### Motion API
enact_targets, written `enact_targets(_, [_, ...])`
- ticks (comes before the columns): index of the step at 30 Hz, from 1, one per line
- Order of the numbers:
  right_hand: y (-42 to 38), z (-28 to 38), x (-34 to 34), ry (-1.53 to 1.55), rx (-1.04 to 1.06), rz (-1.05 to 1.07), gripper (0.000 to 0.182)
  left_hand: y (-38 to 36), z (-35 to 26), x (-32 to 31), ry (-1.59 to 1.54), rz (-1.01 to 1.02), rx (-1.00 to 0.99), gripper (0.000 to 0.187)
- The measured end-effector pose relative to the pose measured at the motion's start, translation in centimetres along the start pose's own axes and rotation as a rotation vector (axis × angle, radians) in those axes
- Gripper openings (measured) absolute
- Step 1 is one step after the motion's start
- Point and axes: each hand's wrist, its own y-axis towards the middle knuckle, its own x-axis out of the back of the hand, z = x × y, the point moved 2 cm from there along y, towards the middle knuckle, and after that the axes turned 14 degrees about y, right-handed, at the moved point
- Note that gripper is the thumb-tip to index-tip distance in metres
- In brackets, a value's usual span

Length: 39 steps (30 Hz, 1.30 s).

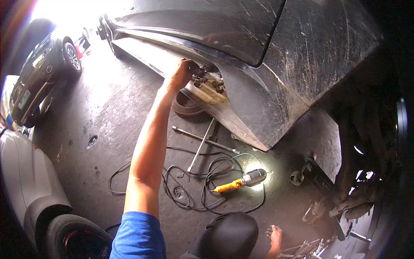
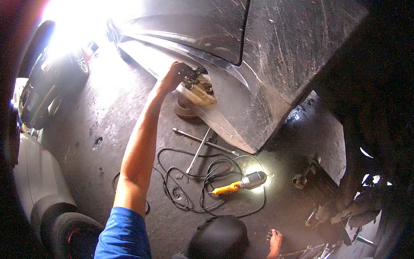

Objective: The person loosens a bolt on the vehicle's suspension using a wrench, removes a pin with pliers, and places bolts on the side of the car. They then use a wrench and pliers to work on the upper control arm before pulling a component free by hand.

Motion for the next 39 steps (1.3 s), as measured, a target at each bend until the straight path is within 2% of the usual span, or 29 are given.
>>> enact_targets(3, [0.1, 0.3, -0.7, 0.013, 0.004, -0.017, 0.027, 0.1, 1.9, -0.1, -0.014, 0.045, -0.012, 0.019])
enact_targets(6, [0.2, 0.7, -1.2, 0.002, 0.019, 0.014, 0.028, -0.6, 2.9, -0.3, 0.030, -0.024, -0.001, 0.025])
enact_targets(9, [0.1, 0.7, -1.5, -0.027, 0.014, 0.023, 0.028, -1.1, 2.6, -0.2, 0.023, -0.021, 0.111, 0.029])
enact_targets(13, [-0.2, 0.9, -1.8, -0.031, 0.013, 0.018, 0.027, -1.6, 1.4, -0.6, 0.171, -0.325, -0.002, 0.032])
enact_targets(15, [0.0, 1.1, -1.7, -0.036, 0.013, 0.017, 0.027, -1.9, -0.3, -0.2, 0.083, -0.349, -0.093, 0.026])
enact_targets(17, [0.0, 1.6, -1.5, -0.040, 0.011, 0.004, 0.027, -1.9, -2.0, -0.3, 0.113, -0.267, -0.277, 0.022])
enact_targets(24, [-0.2, 2.4, -0.5, -0.071, 0.008, -0.002, 0.026, -2.1, -4.9, -1.7, 0.155, -0.032, -0.340, 0.028])
enact_targets(27, [-0.6, 2.5, -0.6, -0.129, -0.014, -0.039, 0.026, -2.9, -5.2, -1.1, 0.152, -0.088, -0.377, 0.026])
enact_targets(30, [-0.7, 2.3, -0.6, -0.127, -0.040, -0.051, 0.025, -3.4, -4.9, -0.7, 0.239, -0.066, -0.312, 0.024])
enact_targets(33, [-0.6, 2.0, -0.6, -0.077, -0.040, -0.025, 0.025, -4.3, -5.2, 0.1, 0.276, -0.230, -0.327, 0.021])
enact_targets(34, [-0.6, 1.9, -0.6, -0.076, -0.042, -0.026, 0.025, -4.9, -5.5, 0.4, 0.291, -0.194, -0.286, 0.021])
enact_targets(39, [-0.5, 2.0, -0.8, -0.104, -0.038, -0.017, 0.025, -5.8, -5.0, 0.8, 0.243, -0.296, -0.201, 0.020])
